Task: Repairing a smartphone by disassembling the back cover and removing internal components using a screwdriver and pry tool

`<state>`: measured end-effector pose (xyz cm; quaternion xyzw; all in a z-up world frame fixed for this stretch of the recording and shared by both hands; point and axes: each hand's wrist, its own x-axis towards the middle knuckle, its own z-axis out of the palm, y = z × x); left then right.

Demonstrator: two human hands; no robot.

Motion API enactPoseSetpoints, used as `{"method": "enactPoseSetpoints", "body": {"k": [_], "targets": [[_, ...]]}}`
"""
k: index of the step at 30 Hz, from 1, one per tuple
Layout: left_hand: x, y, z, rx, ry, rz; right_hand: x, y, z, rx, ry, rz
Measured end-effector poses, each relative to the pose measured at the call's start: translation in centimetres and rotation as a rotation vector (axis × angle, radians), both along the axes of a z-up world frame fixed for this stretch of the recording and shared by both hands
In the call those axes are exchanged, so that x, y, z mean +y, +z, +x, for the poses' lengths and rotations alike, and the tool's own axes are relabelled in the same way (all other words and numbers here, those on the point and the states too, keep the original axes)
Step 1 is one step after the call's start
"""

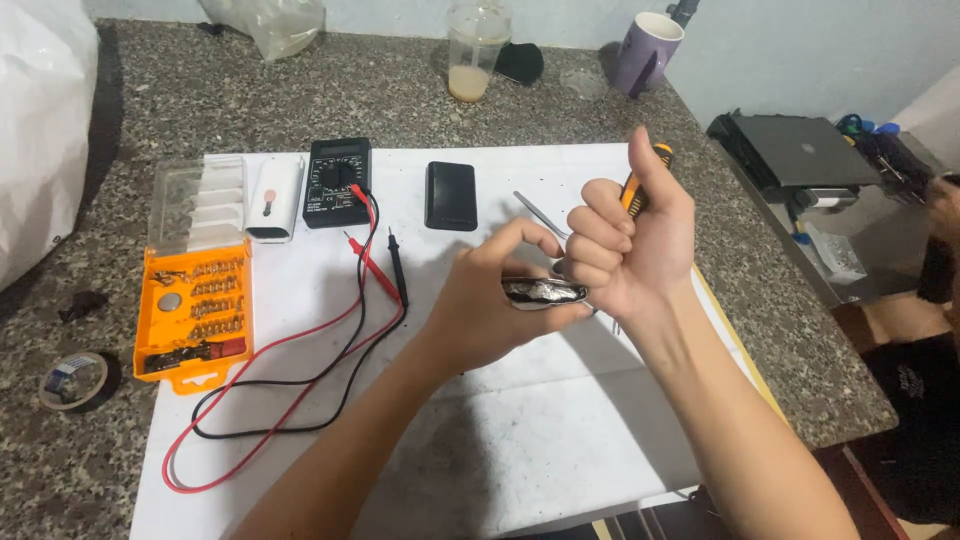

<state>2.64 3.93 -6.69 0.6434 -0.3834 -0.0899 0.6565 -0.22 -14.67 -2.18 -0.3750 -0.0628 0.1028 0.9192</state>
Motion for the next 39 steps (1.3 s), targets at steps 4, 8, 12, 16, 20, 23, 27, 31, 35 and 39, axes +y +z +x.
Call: {"method": "enactPoseSetpoints", "body": {"k": [4, 8, 12, 16, 20, 23, 27, 31, 35, 39], "targets": [[0.0, -0.1, 0.0, -0.001, -0.010, -0.002, -0.1, -0.3, 0.2, -0.011, 0.038, 0.053], [0.2, 0.3, -0.2, 0.001, -0.013, 0.002, 0.0, -0.1, 0.4, -0.064, 0.099, 0.041], [0.0, 0.2, -0.1, 0.020, 0.007, 0.018, 0.1, -0.5, 0.5, -0.141, 0.176, 0.132], [-0.2, 0.3, 0.0, -0.038, 0.039, 0.007, -0.6, -1.6, 1.2, -0.144, 0.191, 0.184], [0.0, 1.0, -0.5, 0.007, 0.070, 0.007, -0.6, -1.7, 1.3, -0.203, 0.183, 0.199], [0.1, 1.4, -0.7, 0.017, 0.089, 0.011, -0.4, -1.8, 1.4, -0.245, 0.181, 0.210], [0.0, 1.2, -0.5, 0.050, 0.062, 0.001, -0.4, -1.7, 1.6, -0.293, 0.200, 0.238], [0.2, 1.6, -0.8, 0.032, 0.082, 0.024, -0.4, -1.7, 1.6, -0.318, 0.212, 0.244], [0.1, 1.4, -0.6, 0.081, 0.058, 0.010, -0.7, -1.8, 2.1, -0.377, 0.284, 0.199], [-0.4, 0.0, 0.5, 0.055, 0.021, -0.040, -1.1, -2.3, 2.6, -0.427, 0.374, 0.159]]}}
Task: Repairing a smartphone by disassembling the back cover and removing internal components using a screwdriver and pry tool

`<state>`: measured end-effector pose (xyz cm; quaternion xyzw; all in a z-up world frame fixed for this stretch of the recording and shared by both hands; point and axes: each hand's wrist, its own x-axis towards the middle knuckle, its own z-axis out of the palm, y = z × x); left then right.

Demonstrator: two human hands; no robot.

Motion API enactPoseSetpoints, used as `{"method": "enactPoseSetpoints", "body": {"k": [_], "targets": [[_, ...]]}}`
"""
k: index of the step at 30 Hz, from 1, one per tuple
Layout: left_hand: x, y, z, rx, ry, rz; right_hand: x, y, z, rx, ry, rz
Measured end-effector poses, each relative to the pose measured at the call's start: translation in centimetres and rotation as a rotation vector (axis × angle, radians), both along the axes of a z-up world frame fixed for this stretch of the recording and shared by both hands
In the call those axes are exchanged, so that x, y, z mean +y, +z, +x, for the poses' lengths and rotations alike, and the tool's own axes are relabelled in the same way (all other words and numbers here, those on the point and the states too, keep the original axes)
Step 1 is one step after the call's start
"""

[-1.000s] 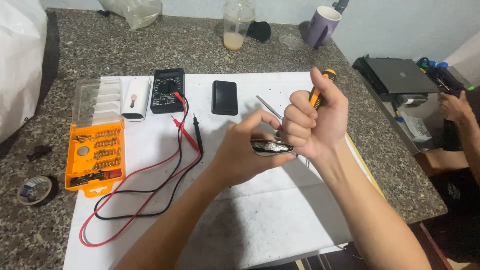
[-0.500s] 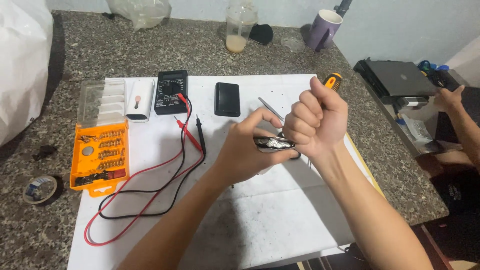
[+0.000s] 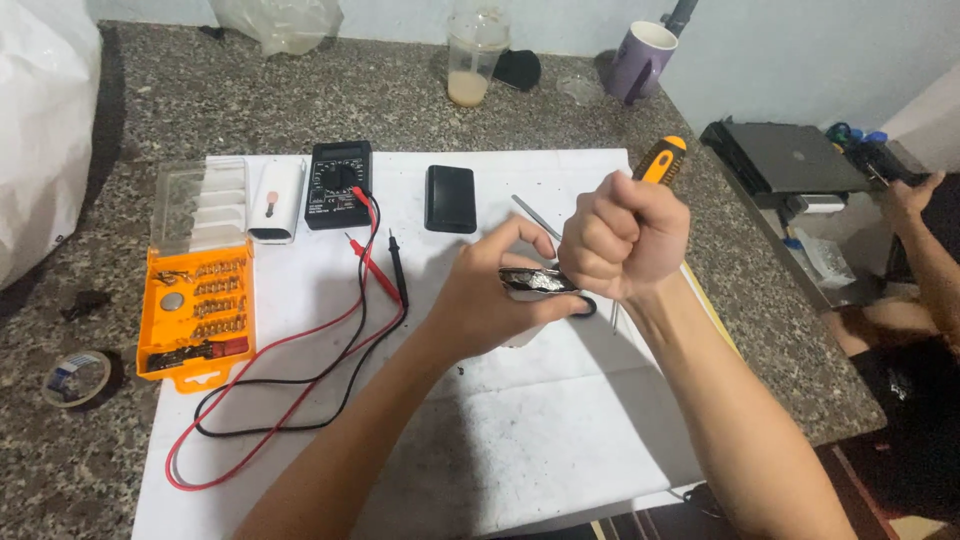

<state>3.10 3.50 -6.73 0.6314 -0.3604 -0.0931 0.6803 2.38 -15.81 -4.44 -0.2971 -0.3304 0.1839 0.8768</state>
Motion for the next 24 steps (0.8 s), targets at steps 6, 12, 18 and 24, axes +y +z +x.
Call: {"method": "enactPoseSetpoints", "body": {"k": [6, 12, 18, 24], "targets": [[-0.8, -2.6, -0.1, 0.126, -0.112, -0.024, -0.3, -0.5, -0.5, -0.009, -0.092, -0.028], [-1.6, -3.6, -0.1, 0.033, -0.043, -0.132, 0.0, -0.9, -1.7, 0.012, -0.311, -0.016], [-2.2, -4.7, 0.0, -0.040, 0.069, -0.213, 0.6, -0.8, -2.6, 0.011, -0.561, -0.097], [-2.7, -4.6, -0.6, -0.015, 0.200, -0.194, 1.2, -0.9, -2.7, 0.109, -0.779, -0.140]]}}
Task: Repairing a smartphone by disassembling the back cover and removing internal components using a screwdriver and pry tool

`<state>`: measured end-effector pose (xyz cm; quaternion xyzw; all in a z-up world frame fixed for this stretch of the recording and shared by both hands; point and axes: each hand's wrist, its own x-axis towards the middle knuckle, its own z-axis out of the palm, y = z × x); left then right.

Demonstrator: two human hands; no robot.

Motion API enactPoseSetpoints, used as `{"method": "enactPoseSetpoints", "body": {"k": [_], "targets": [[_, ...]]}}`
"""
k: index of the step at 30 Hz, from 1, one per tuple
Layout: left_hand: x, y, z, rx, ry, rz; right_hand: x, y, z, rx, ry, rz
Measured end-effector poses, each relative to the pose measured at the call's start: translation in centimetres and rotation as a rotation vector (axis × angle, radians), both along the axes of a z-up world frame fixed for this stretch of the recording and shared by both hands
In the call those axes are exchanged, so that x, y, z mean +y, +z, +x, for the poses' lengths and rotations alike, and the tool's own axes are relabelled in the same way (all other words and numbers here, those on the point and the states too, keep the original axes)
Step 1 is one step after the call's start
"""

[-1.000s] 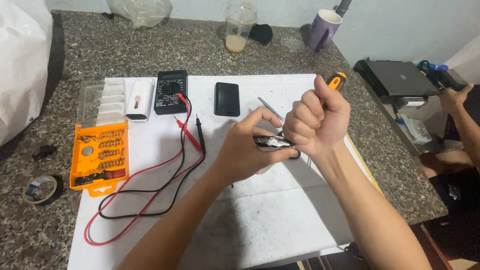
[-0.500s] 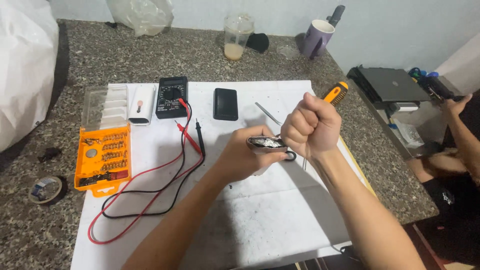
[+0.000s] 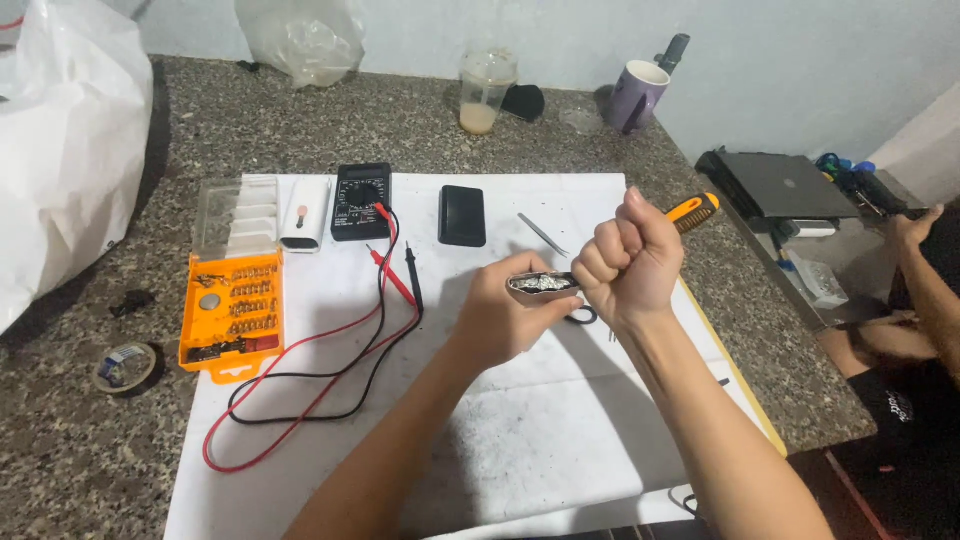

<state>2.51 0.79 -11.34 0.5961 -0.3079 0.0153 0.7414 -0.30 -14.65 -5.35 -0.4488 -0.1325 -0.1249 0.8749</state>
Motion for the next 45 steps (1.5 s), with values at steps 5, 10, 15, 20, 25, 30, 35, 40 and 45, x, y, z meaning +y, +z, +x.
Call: {"method": "enactPoseSetpoints", "body": {"k": [5, 10, 15, 20, 25, 30, 35, 40, 45], "targets": [[-0.7, 0.8, -1.4, -0.091, 0.236, 0.082, 0.6, 0.0, -0.2, 0.036, -0.155, -0.003], [-0.6, 3.4, -4.7, 0.092, 0.340, 0.200, 0.8, 0.0, 0.0, 0.098, -0.293, 0.034], [-1.8, 3.5, -7.2, 0.272, 0.398, 0.214, 1.1, 0.4, 0.0, 0.125, -0.314, 0.035], [-1.1, 2.6, -6.5, 0.233, 0.314, 0.144, 1.0, 0.9, 0.7, 0.184, -0.240, 0.060], [-0.1, 1.3, -4.5, 0.127, 0.045, 0.053, 0.5, 1.7, 1.3, 0.285, -0.105, 0.041], [-0.8, -0.2, -2.7, 0.070, -0.086, 0.262, -0.7, 2.1, 1.6, 0.310, 0.098, -0.031], [-0.4, 1.0, -2.8, 0.118, -0.103, 0.286, -2.7, 0.5, 3.2, 0.237, 0.411, 0.002], [-0.5, 1.3, -3.2, 0.198, -0.095, 0.305, -2.6, 0.0, 4.4, 0.190, 0.524, 0.004], [-1.5, 0.1, -3.9, 0.122, -0.023, 0.317, -0.6, 0.5, 2.8, 0.184, 0.239, -0.019]]}}
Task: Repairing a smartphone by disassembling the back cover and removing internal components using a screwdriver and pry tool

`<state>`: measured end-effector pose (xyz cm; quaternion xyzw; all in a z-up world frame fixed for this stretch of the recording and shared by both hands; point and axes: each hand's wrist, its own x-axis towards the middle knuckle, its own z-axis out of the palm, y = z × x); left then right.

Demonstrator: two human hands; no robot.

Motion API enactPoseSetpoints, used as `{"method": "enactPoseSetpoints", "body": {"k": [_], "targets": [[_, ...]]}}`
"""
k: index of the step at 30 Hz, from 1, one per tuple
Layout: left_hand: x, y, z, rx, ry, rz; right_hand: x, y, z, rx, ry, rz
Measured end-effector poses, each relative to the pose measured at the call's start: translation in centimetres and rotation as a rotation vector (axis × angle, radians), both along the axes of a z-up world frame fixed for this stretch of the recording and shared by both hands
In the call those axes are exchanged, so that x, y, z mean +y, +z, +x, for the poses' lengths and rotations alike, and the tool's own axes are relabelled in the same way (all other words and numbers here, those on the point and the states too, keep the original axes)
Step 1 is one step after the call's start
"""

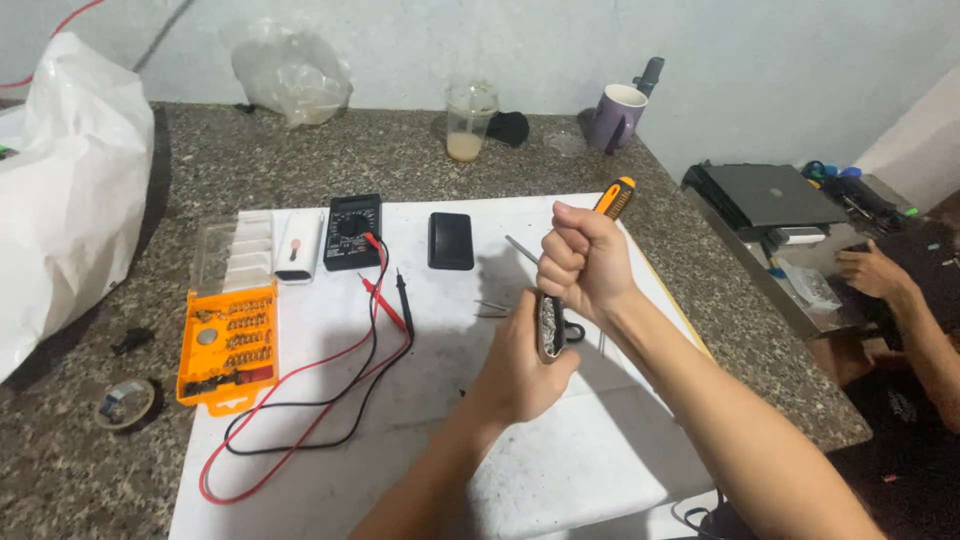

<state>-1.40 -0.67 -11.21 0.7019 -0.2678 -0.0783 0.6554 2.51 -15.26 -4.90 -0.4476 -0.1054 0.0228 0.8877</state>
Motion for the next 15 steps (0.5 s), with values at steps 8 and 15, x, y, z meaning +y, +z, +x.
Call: {"method": "enactPoseSetpoints", "body": {"k": [8, 15], "targets": [[-0.8, 0.2, -1.4, -0.033, 0.130, 0.035, 2.1, 0.7, -0.8, 0.052, -0.244, -0.036], [-1.8, 0.9, -1.6, -0.089, 0.188, 0.079, 2.2, 0.7, -1.3, -0.011, -0.452, -0.106]]}}
